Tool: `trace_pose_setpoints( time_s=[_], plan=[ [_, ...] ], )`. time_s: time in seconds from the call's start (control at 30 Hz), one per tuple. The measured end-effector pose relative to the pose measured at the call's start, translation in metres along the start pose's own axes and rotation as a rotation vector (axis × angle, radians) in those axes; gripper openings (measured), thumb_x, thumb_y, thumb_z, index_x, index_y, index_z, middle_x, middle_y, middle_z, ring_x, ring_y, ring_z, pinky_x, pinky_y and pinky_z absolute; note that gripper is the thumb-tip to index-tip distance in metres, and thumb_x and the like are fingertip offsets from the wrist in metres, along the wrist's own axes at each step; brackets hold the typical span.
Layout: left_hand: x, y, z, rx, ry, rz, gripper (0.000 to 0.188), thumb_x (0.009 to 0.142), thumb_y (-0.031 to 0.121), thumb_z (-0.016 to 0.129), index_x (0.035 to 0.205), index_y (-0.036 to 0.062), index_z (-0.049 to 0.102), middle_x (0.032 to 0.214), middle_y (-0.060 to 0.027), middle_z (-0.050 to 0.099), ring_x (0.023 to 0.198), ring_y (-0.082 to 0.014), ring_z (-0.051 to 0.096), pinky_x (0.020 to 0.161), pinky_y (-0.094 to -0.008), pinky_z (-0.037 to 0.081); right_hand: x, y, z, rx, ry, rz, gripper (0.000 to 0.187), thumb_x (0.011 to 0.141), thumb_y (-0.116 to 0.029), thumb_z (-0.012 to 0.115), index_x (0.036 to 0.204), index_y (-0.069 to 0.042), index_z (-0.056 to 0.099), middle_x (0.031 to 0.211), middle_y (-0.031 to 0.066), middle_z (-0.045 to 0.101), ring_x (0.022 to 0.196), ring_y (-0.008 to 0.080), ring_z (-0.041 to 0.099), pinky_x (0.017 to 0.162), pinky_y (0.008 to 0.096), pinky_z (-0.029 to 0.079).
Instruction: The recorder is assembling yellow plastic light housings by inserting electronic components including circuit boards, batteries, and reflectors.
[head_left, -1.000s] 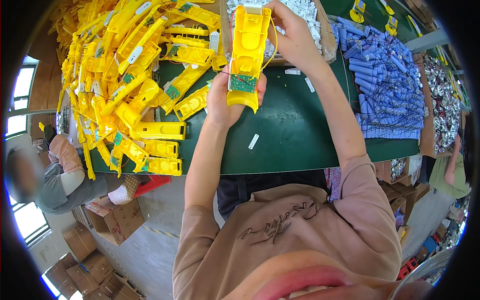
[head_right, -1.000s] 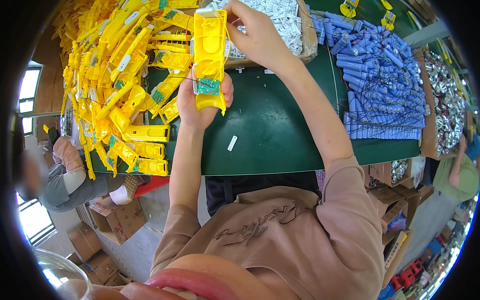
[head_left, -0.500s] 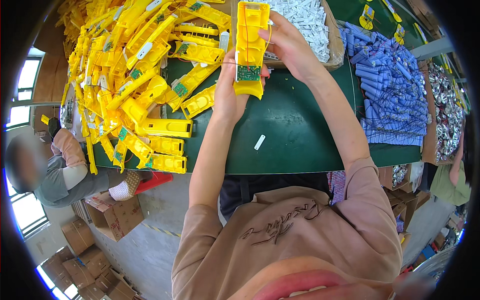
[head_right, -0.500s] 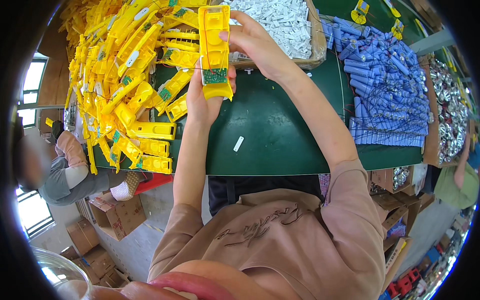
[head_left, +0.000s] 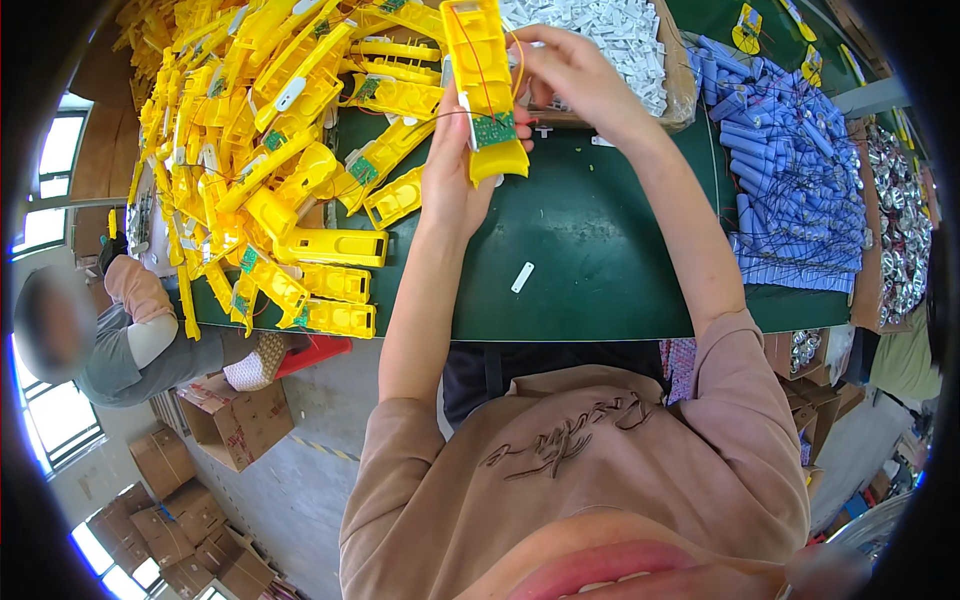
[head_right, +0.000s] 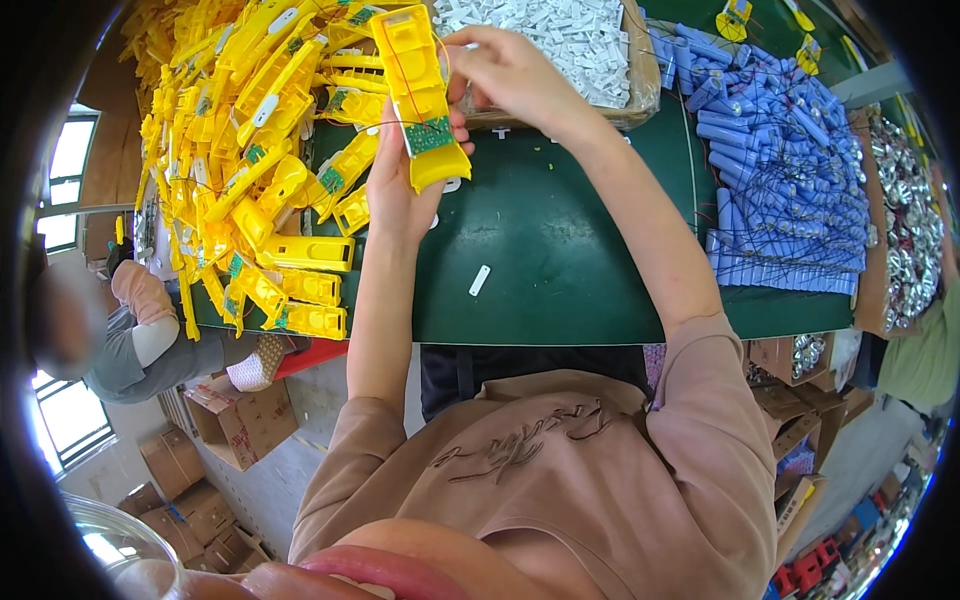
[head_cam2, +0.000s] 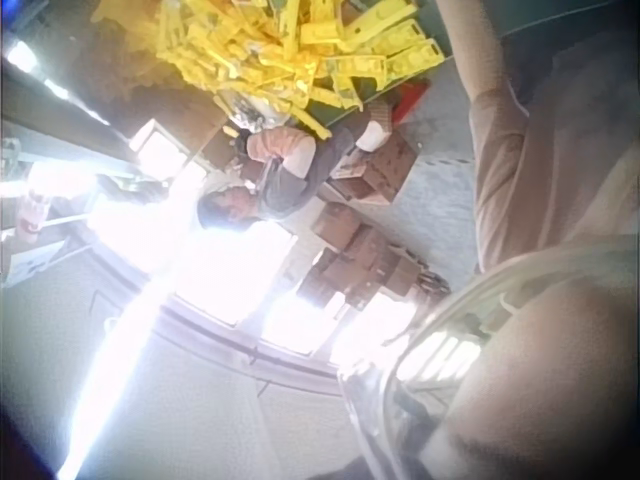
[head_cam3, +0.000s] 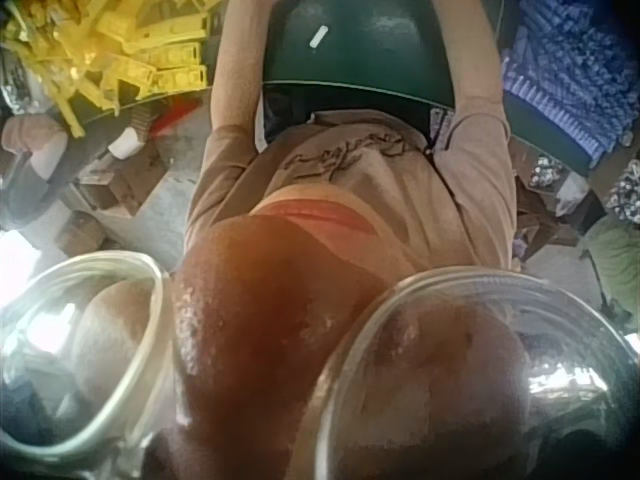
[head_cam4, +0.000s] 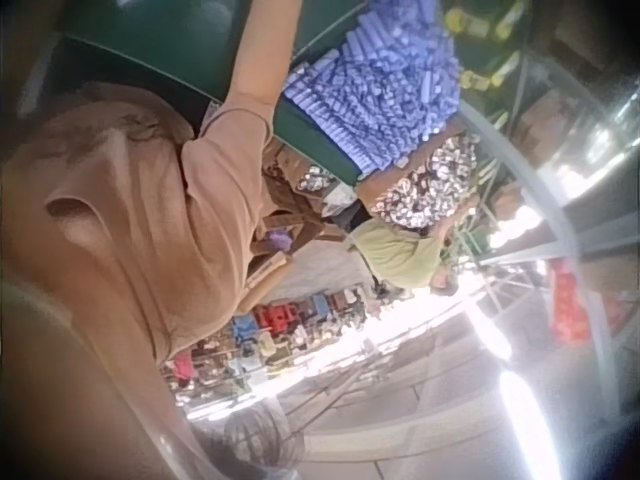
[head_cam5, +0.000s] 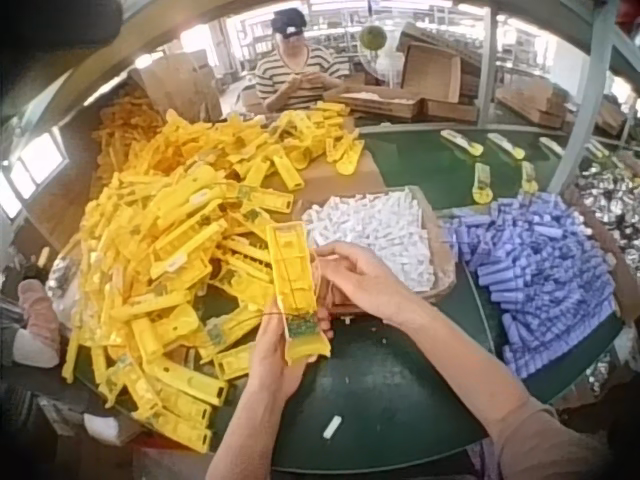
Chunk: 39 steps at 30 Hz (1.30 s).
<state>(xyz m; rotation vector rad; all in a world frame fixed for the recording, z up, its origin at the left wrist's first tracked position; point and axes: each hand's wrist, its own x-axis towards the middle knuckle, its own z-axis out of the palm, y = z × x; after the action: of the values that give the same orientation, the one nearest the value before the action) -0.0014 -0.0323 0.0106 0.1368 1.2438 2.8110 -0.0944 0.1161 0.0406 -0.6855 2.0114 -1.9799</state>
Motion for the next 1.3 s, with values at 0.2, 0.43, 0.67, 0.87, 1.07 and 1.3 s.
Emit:
trace_pose_setpoints(
  time_s=[0.2,0.43,0.67,0.87,1.07,1.3],
  plan=[
    [0.002,-0.01,0.008,0.652,0.226,0.323,0.046,0.099,0.021,0.029,0.143,0.0075,0.025,0.126,-0.0132,0.048,0.106,-0.0196,0.054,0.091,-0.0337,0.045,-0.009,0.002,0.026,0.087,0.051,0.058,0.025,0.087,-0.025,0.061,0.093,-0.001,0.06,0.069,0.0034,0.06,0.053,0.0084,0.056,0.051,0.0214,0.047],
    [-0.005,-0.002,0.012,0.651,0.238,0.201,0.043,0.099,0.022,0.029,0.138,0.0028,0.032,0.118,-0.0098,0.052,0.097,-0.0142,0.055,0.083,-0.0286,0.046,-0.018,-0.018,0.032,-0.181,0.179,-0.058,0.02,0.09,-0.018,0.054,0.09,0.002,0.058,0.069,0.0087,0.061,0.056,0.0182,0.064,0.05,0.0278,0.05],
    [-0.002,-0.001,0.007,0.542,0.196,0.305,0.043,0.1,0.024,0.038,0.137,0.0029,0.034,0.119,-0.007,0.05,0.1,-0.0113,0.051,0.082,-0.0253,0.045,-0.023,-0.034,0.042,-0.056,0.183,0.041,0.013,0.089,-0.011,0.054,0.09,0.0,0.06,0.074,0.006,0.059,0.065,0.0128,0.055,0.059,0.0264,0.044],
    [0.002,-0.006,-0.003,0.808,0.184,0.522,0.043,0.1,0.021,0.038,0.138,0.0014,0.031,0.121,-0.009,0.049,0.105,-0.0141,0.049,0.092,-0.0283,0.039,-0.024,-0.003,0.049,-0.48,0.192,-0.287,0.02,0.089,-0.019,0.052,0.081,-0.001,0.055,0.076,0.0138,0.061,0.071,0.0307,0.06,0.06,0.0386,0.047],
    [-0.003,-0.005,0.004,0.846,0.242,0.545,0.045,0.1,0.024,0.037,0.138,-0.0004,0.029,0.123,-0.0102,0.046,0.11,-0.0161,0.046,0.095,-0.0286,0.036,-0.027,-0.005,0.054,-0.696,0.228,-0.467,0.017,0.089,-0.018,0.055,0.082,-0.002,0.054,0.073,0.0119,0.059,0.066,0.0283,0.059,0.058,0.0383,0.047],
    [-0.002,-0.001,0.0,0.824,0.283,0.544,0.046,0.101,0.029,0.035,0.138,0.0021,0.028,0.127,-0.0106,0.041,0.114,-0.0165,0.042,0.098,-0.0296,0.034,-0.03,0.007,0.068,-0.831,0.274,-0.671,0.01,0.084,-0.013,0.061,0.082,-0.005,0.054,0.071,0.0085,0.054,0.063,0.0264,0.056,0.055,0.035,0.045]
  ],
)
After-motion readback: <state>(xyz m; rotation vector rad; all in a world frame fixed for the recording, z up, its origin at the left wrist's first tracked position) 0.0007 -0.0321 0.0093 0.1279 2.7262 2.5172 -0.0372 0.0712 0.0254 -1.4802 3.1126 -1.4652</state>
